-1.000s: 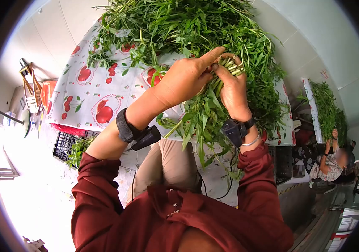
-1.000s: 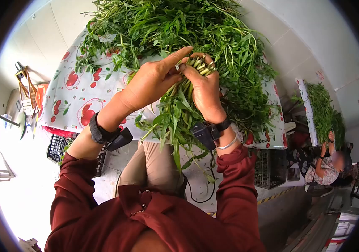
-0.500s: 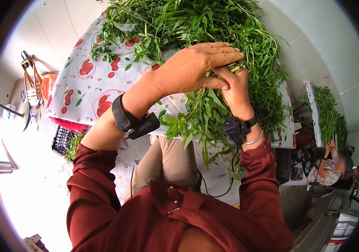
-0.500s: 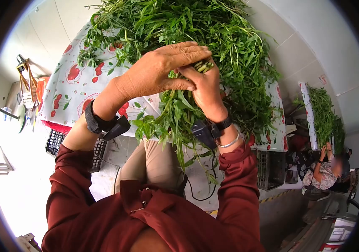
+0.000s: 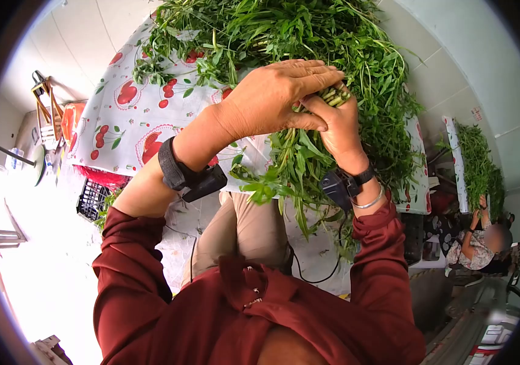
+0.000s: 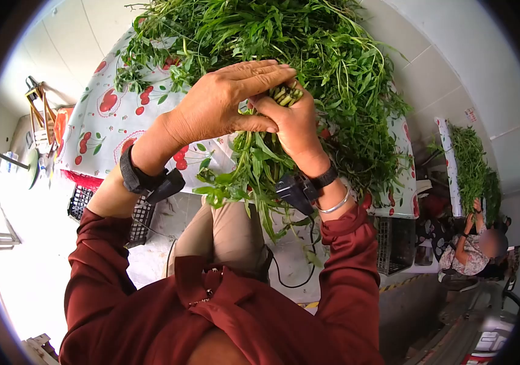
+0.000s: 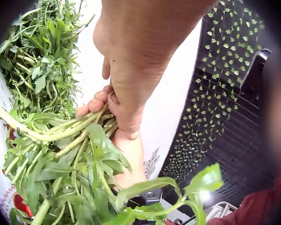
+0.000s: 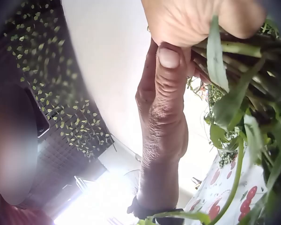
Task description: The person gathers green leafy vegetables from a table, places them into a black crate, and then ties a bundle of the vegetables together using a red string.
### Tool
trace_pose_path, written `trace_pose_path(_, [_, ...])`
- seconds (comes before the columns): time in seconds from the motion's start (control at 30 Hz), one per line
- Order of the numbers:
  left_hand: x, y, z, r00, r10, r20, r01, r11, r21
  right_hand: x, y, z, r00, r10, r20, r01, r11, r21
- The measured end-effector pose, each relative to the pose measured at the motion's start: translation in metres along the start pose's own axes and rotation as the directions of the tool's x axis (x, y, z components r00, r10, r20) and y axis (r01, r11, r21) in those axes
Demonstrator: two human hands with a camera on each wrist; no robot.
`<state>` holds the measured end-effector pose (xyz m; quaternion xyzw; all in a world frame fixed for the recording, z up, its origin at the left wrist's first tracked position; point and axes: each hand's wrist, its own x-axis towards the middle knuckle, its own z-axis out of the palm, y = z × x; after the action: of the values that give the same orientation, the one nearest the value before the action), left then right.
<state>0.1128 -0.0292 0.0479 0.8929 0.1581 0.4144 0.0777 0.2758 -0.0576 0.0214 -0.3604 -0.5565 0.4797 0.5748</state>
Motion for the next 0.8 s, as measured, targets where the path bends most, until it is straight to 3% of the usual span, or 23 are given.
trace_pose_path(0.13, [-0.002,-0.005,-0.007,0.995,0.016,0.1,-0.021,0.999,0.045,-0.002,0.001,0.002,0.999,0.02,0.028,-0.02,1.0,-0.013])
trace_pose_path(0.17, [0.002,-0.006,-0.009,0.995,0.016,0.101,-0.02,0.999,0.047,-0.002,-0.001,0.005,0.998,-0.048,0.032,0.05,0.996,-0.069])
trace_pose_path(0.23, [0.013,-0.007,-0.011,1.0,0.005,-0.024,-0.009,0.988,-0.153,-0.001,-0.009,0.01,0.992,-0.113,0.048,0.118,0.985,-0.122])
trace_pose_path(0.3, [0.027,-0.004,-0.007,1.0,0.013,-0.011,-0.015,0.976,-0.218,-0.001,-0.018,0.013,0.969,-0.11,0.223,0.22,0.799,-0.56])
trace_pose_path(0.37, [0.037,0.001,0.001,0.995,0.092,0.042,-0.085,0.984,-0.155,-0.004,-0.014,0.017,0.97,-0.076,0.233,0.197,0.808,-0.556])
trace_pose_path(0.4, [0.038,0.004,0.001,0.984,0.157,0.087,-0.164,0.983,0.08,-0.005,-0.007,0.012,0.958,-0.188,0.215,0.282,0.739,-0.612])
trace_pose_path(0.47, [0.03,0.004,0.009,0.983,0.177,0.051,-0.181,0.978,0.105,-0.009,0.011,0.003,0.904,-0.374,0.205,0.403,0.591,-0.699])
trace_pose_path(0.57, [0.024,0.004,0.012,0.984,0.164,0.075,-0.174,0.973,0.152,-0.006,0.005,0.013,0.898,-0.383,0.217,0.428,0.645,-0.633])
trace_pose_path(0.67, [0.035,0.002,0.01,0.967,0.22,-0.13,-0.207,0.973,0.104,-0.008,-0.005,0.023,0.907,-0.368,0.206,0.417,0.707,-0.572])
trace_pose_path(0.8, [0.031,0.008,0.016,0.98,0.195,-0.05,-0.19,0.977,0.097,-0.011,-0.009,0.027,0.915,-0.347,0.206,0.402,0.753,-0.52])
